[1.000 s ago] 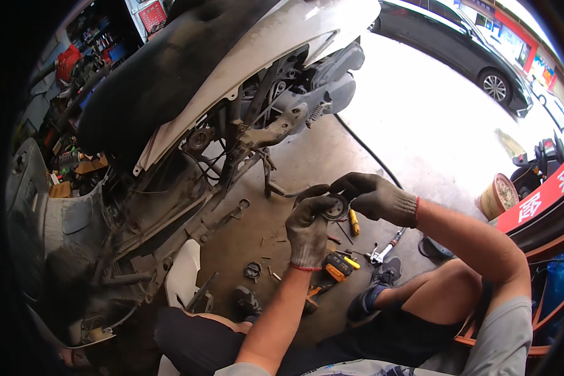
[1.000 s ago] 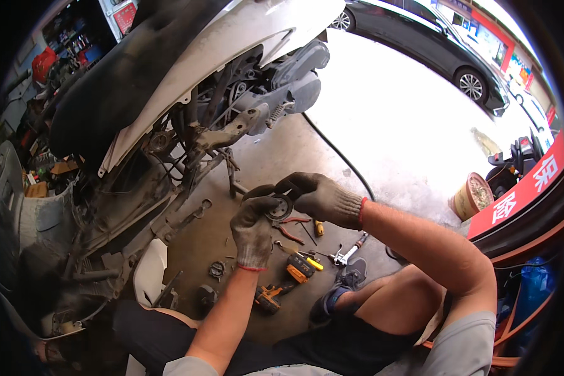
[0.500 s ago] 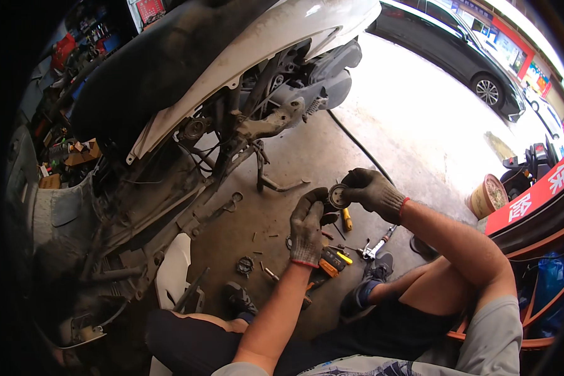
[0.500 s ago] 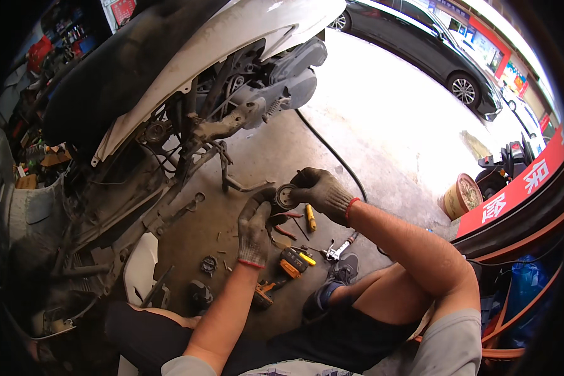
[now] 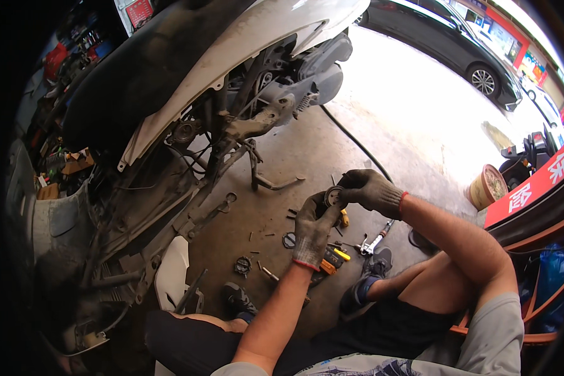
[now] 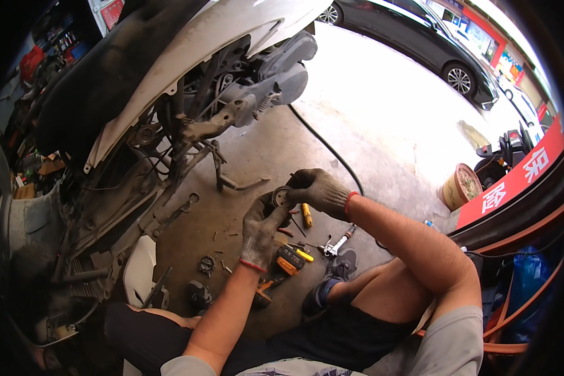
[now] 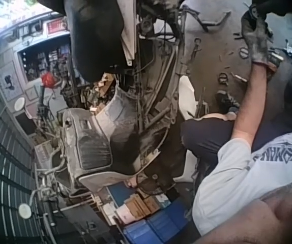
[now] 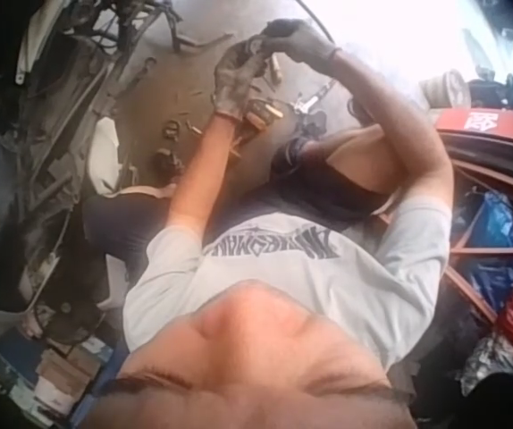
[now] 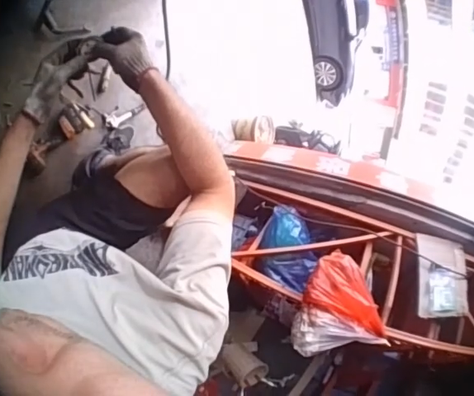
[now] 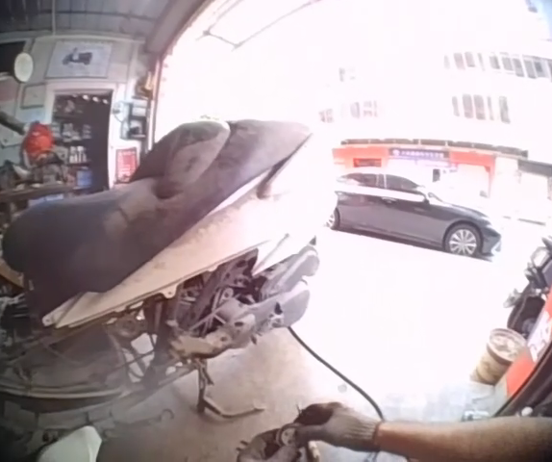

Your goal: Disassembling and inspecting mechanical components of a motorcycle.

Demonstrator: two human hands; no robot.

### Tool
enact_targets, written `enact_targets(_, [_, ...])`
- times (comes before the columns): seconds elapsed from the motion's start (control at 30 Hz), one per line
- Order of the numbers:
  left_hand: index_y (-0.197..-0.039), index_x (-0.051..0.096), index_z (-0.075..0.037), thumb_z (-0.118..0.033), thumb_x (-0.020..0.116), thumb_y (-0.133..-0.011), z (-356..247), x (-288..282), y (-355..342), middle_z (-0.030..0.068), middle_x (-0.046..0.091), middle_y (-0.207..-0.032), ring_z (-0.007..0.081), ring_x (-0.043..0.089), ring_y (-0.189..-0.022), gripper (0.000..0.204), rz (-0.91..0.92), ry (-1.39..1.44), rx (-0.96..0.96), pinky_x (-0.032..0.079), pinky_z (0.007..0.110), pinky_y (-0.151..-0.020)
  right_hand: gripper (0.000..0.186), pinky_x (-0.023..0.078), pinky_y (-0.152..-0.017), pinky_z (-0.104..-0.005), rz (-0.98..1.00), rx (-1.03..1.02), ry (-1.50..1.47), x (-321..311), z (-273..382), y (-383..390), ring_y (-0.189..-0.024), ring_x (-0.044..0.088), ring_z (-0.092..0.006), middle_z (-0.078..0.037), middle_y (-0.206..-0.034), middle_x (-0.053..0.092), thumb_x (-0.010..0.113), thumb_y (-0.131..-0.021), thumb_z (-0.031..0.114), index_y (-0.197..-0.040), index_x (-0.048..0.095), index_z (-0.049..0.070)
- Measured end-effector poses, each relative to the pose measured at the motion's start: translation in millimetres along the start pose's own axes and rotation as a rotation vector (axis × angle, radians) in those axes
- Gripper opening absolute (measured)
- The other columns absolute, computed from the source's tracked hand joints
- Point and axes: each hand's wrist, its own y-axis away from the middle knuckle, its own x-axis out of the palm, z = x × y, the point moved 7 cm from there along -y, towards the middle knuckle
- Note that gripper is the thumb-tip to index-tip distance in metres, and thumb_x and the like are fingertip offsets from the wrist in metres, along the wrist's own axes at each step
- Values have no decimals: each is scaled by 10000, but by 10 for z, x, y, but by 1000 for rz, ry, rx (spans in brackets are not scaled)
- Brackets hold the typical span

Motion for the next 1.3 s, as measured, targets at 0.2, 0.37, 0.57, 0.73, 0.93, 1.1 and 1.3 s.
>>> enact_targets(0.2, [-1086,619,25,-248,721,-939,91,-14,6,51,669,-843,86,601,-711,327,-12,-18,-119,488,230,-657,420,525,-917,-318,92,33,54,36,-48,-23,-998,671,-196,-157,-1081,710,753,-841,202,-1124,655,-93])
enact_targets(0.37, [-1055,628,17,-257,730,-934,123,-4,7,39,672,-824,76,589,-707,316,-9,-50,-139,479,223,-667,404,523,-910,-318,98,40,43,9,-174,-86,-991,669,-194,-155,-1065,717,752,-852,222,-1105,669,-82])
enact_targets(0.57, [-1036,628,16,-211,739,-929,195,-51,-33,35,668,-831,70,580,-722,274,-46,-82,-79,464,218,-665,398,512,-935,-322,132,-61,103,-1,-194,-123,-1004,663,-192,-133,-1066,724,769,-858,266,-1100,691,-40])
enact_targets(0.73, [-1037,636,-26,-161,759,-904,226,-215,-69,19,655,-915,96,594,-816,226,-159,-244,120,495,250,-745,369,508,-942,-321,141,-74,174,-16,-85,-51,-1016,660,-190,-137,-1092,724,745,-857,225,-1119,691,-29])
enact_targets(0.93, [-982,666,-63,6,719,-820,162,-303,-74,67,663,-1035,168,641,-948,184,-194,-370,432,517,285,-852,373,515,-878,-307,143,-34,77,-50,-185,-76,-1033,649,-183,-129,-1138,715,659,-827,131,-1173,684,-6])
enact_targets(1.1, [-953,672,-58,70,683,-778,59,-269,-30,104,658,-1081,210,652,-987,217,-194,-398,496,530,311,-864,271,317,-468,-223,187,177,-41,16,-164,12,-566,417,-28,5,-871,693,661,-915,234,-1101,705,43])
enact_targets(1.3, [-981,679,-55,77,688,-786,-34,-170,32,112,656,-1082,218,664,-975,236,-154,-447,581,543,317,-853,370,360,-502,-230,223,122,-47,77,-130,19,-707,563,-58,-28,-934,710,699,-871,238,-1163,688,13])
